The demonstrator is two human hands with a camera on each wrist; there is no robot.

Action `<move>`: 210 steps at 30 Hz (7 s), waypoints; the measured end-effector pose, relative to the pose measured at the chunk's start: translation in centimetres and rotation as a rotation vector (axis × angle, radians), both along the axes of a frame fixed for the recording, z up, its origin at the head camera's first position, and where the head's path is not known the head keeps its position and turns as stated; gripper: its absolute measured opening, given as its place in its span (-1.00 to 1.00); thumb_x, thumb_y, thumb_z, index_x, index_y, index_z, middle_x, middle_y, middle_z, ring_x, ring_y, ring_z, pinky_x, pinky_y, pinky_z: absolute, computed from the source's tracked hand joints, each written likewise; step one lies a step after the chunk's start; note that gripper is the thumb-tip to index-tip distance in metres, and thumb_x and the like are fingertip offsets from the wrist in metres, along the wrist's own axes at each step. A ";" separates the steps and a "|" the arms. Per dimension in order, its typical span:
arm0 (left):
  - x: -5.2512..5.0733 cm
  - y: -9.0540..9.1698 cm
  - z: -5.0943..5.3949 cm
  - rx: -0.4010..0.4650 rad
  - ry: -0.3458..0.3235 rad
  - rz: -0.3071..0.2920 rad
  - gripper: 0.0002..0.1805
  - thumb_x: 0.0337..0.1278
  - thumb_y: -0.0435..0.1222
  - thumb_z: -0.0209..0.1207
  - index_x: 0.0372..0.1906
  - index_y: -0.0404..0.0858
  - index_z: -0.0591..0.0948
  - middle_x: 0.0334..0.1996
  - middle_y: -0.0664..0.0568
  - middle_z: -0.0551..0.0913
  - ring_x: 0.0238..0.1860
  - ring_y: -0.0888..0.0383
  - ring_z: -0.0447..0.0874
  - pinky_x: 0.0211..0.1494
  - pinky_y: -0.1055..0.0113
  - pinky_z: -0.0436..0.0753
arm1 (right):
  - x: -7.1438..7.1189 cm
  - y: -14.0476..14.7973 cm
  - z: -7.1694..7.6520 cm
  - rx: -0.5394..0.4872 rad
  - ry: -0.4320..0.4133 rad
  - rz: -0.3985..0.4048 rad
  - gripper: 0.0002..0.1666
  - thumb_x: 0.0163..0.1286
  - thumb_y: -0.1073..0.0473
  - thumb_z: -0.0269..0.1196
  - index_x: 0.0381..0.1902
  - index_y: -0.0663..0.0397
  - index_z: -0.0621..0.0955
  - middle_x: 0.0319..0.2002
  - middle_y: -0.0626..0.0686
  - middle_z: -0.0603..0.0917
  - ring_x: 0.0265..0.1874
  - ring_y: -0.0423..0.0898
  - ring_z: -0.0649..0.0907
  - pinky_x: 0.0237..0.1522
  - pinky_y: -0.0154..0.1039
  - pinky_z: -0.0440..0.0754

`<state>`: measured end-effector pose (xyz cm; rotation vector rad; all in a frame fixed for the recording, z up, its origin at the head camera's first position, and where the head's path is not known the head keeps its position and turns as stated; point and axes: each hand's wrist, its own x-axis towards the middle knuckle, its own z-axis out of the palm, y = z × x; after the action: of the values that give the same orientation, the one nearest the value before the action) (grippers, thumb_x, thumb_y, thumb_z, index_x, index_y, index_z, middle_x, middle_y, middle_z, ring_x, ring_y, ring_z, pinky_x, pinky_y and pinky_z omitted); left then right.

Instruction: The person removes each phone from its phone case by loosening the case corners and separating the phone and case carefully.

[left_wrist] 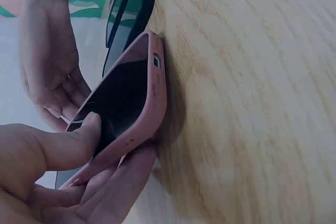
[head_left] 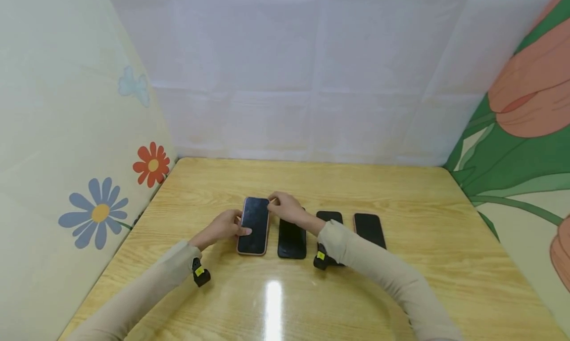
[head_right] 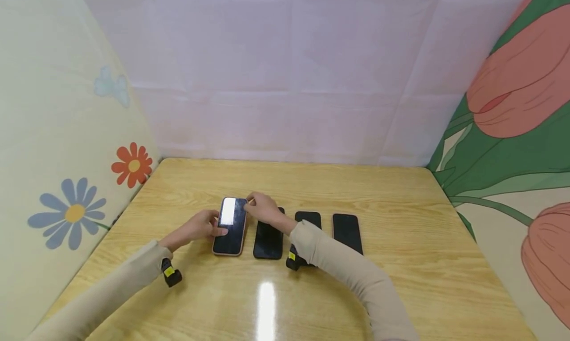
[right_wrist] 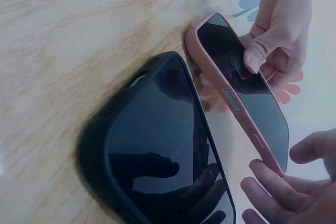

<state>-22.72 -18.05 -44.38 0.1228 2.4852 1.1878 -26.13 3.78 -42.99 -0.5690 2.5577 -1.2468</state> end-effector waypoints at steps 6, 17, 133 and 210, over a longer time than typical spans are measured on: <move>0.0 0.1 -0.4 0.074 -0.027 0.029 -0.61 0.21 -0.41 0.30 0.03 -0.50 0.43 -0.24 -0.20 0.56 -0.27 0.04 0.61 -0.21 0.19 0.68 | -0.1 0.3 0.0 -0.016 -0.005 0.014 -0.60 0.48 0.20 0.11 0.19 0.29 0.53 -0.16 0.13 0.70 -0.22 0.04 0.70 -0.22 -0.17 0.63; 0.6 1.2 0.4 0.180 0.048 0.007 -0.74 0.31 -0.49 0.14 -0.05 -0.39 0.30 -0.25 -0.27 0.67 -0.24 -0.04 0.70 -0.25 0.21 0.65 | 0.1 1.5 1.2 -0.005 0.024 0.016 -0.61 0.50 0.18 0.10 0.19 0.26 0.52 -0.15 0.12 0.71 -0.18 0.01 0.68 -0.18 -0.11 0.63; 0.9 5.5 1.7 0.496 0.217 -0.018 -0.61 0.29 -0.60 0.06 0.20 -0.46 0.47 -0.01 -0.33 0.65 -0.05 -0.12 0.67 -0.05 0.10 0.66 | 2.0 7.5 3.4 -0.253 0.181 0.204 -0.49 0.43 0.44 0.06 0.31 0.41 0.30 -0.21 0.29 0.68 -0.33 0.24 0.68 -0.29 0.11 0.68; 0.5 7.1 2.1 0.727 0.112 0.086 -0.47 0.35 -0.56 -0.01 0.39 -0.37 0.29 0.16 -0.37 0.51 0.02 -0.06 0.63 -0.03 0.07 0.66 | 4.2 6.7 0.2 -0.149 0.099 0.202 -0.67 0.27 0.44 0.09 0.00 0.22 0.43 -0.51 -0.02 0.62 -0.54 -0.11 0.61 -0.46 -0.26 0.61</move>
<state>-22.26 -10.92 -42.31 0.2797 2.0343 2.1160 -21.93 10.46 -42.77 -0.9173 2.4233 -1.3747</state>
